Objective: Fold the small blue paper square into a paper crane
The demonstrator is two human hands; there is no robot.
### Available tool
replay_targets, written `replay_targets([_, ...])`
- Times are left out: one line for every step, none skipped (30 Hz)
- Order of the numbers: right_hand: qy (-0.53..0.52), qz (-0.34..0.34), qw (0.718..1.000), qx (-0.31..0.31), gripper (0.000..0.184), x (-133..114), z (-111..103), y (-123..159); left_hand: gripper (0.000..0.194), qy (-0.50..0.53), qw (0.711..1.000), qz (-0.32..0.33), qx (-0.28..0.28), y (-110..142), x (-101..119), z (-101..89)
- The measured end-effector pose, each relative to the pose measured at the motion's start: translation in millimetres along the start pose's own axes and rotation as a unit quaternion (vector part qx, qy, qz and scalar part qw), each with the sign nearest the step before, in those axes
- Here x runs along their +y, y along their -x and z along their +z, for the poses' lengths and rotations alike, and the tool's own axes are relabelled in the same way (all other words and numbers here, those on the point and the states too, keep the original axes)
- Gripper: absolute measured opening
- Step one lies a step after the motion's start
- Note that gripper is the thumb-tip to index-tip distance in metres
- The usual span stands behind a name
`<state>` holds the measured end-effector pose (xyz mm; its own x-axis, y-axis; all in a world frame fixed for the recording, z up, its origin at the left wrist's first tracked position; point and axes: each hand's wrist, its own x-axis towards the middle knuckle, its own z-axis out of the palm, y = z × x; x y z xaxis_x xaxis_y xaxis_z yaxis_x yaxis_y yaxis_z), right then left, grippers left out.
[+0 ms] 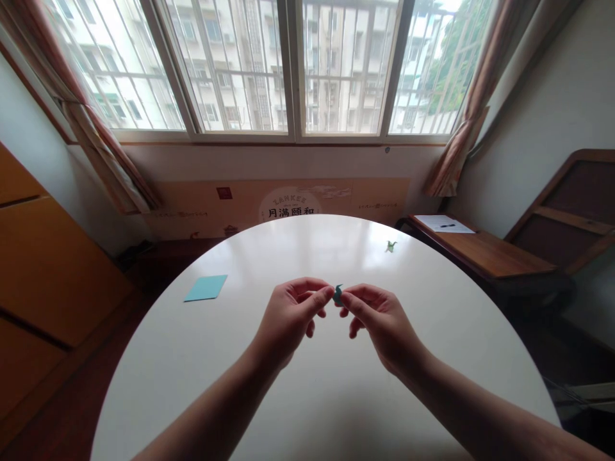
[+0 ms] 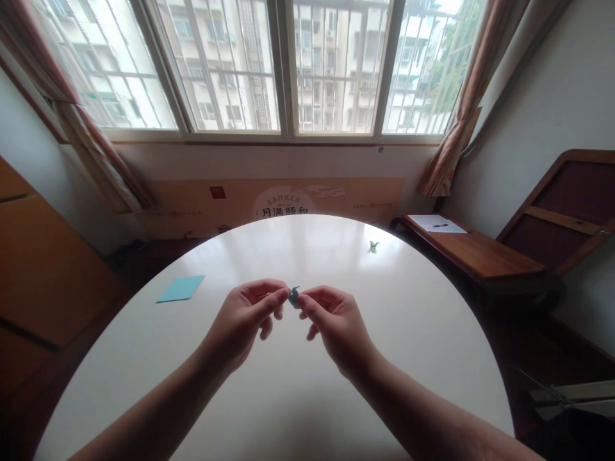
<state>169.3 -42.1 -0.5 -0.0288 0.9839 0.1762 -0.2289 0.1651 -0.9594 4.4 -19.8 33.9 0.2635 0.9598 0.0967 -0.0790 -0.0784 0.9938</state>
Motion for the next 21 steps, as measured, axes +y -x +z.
replay_targets([0.001,0.0,1.0,-0.005,0.027,0.1,0.0,0.4,0.026,0.002,1.0,0.007,-0.001,0.1,-0.4,-0.3])
replay_targets([0.003,0.002,1.0,-0.01,0.027,0.2,-0.2,0.3,0.025,0.003,1.0,0.013,-0.002,0.0,-0.8,-1.0])
replay_targets([0.007,0.005,1.0,-0.017,0.027,0.2,-0.9,-0.2,0.023,0.002,1.0,0.02,-0.003,-0.2,-1.1,-2.0])
replay_targets([0.011,0.008,1.0,-0.025,0.028,0.2,-1.9,-1.4,0.021,-0.002,1.0,0.027,-0.004,-0.5,-1.2,-3.3])
replay_targets([0.016,0.013,0.999,-0.035,0.029,0.1,-3.2,-3.0,0.019,-0.01,0.999,0.034,-0.004,-0.9,-1.1,-4.6])
replay_targets([0.021,0.015,0.999,-0.045,0.03,0.0,-4.9,-5.0,0.017,-0.021,0.999,0.043,-0.003,-1.3,-0.8,-5.8])
replay_targets([0.026,0.016,0.998,-0.055,0.031,-0.2,-6.7,-7.1,0.017,-0.034,0.998,0.051,0.0,-1.8,-0.4,-6.8])
replay_targets([0.031,0.015,0.998,-0.062,0.032,-0.2,-8.6,-9.1,0.017,-0.048,0.997,0.055,0.002,-2.4,0.0,-7.5])
replay_targets([0.036,0.012,0.997,-0.065,0.033,-0.2,-10.3,-11.0,0.018,-0.062,0.997,0.052,0.0,-3.0,0.4,-8.0])
replay_targets([0.042,0.008,0.997,-0.066,0.033,-0.1,-11.9,-12.4,0.019,-0.073,0.996,0.043,-0.003,-3.6,0.6,-8.3])
replay_targets([0.049,0.003,0.997,-0.067,0.033,0.2,-13.1,-13.3,0.021,-0.082,0.996,0.03,-0.006,-4.3,0.6,-8.4])
replay_targets([0.057,-0.001,0.996,-0.067,0.031,0.7,-14.0,-13.8,0.022,-0.089,0.996,0.015,-0.01,-4.9,0.3,-8.4])
replay_targets([0.065,-0.006,0.996,-0.067,0.03,1.1,-14.5,-13.8,0.024,-0.094,0.996,0.003,-0.012,-5.6,-0.2,-8.3])
replay_targets([0.072,-0.01,0.995,-0.066,0.028,1.5,-14.7,-13.4,0.025,-0.097,0.995,-0.003,-0.012,-6.2,-0.9,-8.4])
replay_targets([0.079,-0.016,0.995,-0.063,0.027,1.8,-14.6,-12.8,0.026,-0.099,0.995,-0.005,-0.01,-6.7,-1.8,-8.6])
replay_targets([0.085,-0.023,0.994,-0.057,0.026,1.8,-14.4,-12.2,0.027,-0.1,0.995,-0.005,-0.011,-7.1,-2.7,-8.9])
replay_targets([0.09,-0.03,0.994,-0.051,0.025,1.7,-14.0,-11.6,0.029,-0.101,0.995,-0.003,-0.016,-7.4,-3.8,-9.2])
replay_targets([0.094,-0.038,0.994,-0.045,0.025,1.4,-13.7,-11.1,0.031,-0.102,0.995,-0.001,-0.023,-7.7,-4.8,-9.6])
replay_targets([0.096,-0.045,0.994,-0.04,0.025,1.1,-13.5,-10.9,0.032,-0.102,0.994,0.002,-0.029,-7.9,-5.7,-10.0])
replay_targets([0.097,-0.05,0.993,-0.037,0.025,0.9,-13.3,-10.8,0.032,-0.102,0.994,0.006,-0.036,-8.1,-6.5,-10.3])
replay_targets([0.096,-0.054,0.993,-0.037,0.025,0.8,-13.2,-10.8,0.031,-0.102,0.994,0.01,-0.04,-8.4,-7.2,-10.5])
